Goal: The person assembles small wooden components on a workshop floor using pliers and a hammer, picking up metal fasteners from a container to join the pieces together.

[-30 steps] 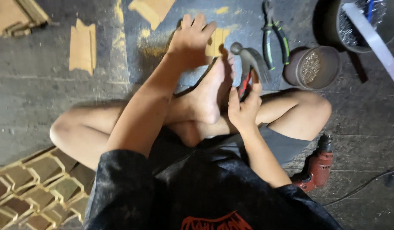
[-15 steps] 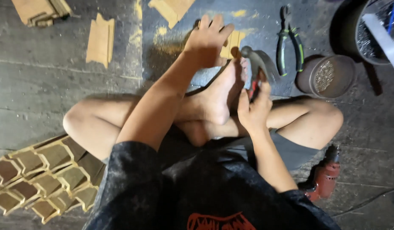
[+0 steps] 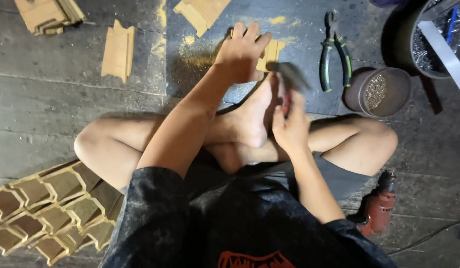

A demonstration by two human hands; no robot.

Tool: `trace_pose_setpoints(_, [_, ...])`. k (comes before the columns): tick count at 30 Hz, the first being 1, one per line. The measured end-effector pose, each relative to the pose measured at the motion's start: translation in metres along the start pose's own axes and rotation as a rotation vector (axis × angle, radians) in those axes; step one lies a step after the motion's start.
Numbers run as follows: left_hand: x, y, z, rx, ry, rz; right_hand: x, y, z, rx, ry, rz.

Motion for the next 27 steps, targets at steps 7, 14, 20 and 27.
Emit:
trace_pose_setpoints(7, [0.0,0.0,-0.003,-0.044,-0.019,-0.017,-0.009,-0.004,0.002,0.028,-0.024,0.156])
trace_pose_setpoints(14, [-0.006,0.003,-0.003,0.017,0.094,0.129,-0.01,-0.022,-0.012,0.068,-0.012,0.279])
trace_pose_setpoints(20, [0.0,-0.004,-0.004,-0.088,0.154,-0.053,0.0,-0.048,-0.031,0.201,-0.063,0.127])
trace_pose_setpoints(27, [-0.004,-0.004,-0.002,-0.258,0.074,0.0,0.007,0.016,-0.04,-0.079,-0.252,0.099])
Point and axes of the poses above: each hand's wrist, its own x-axis away from the middle knuckle, its own y-axis out of the back of the hand, z = x × y, the point moved 5 cm from there along -x, towards the middle knuckle, and after that the axes turned 13 degrees about x, right-handed, at the moved point
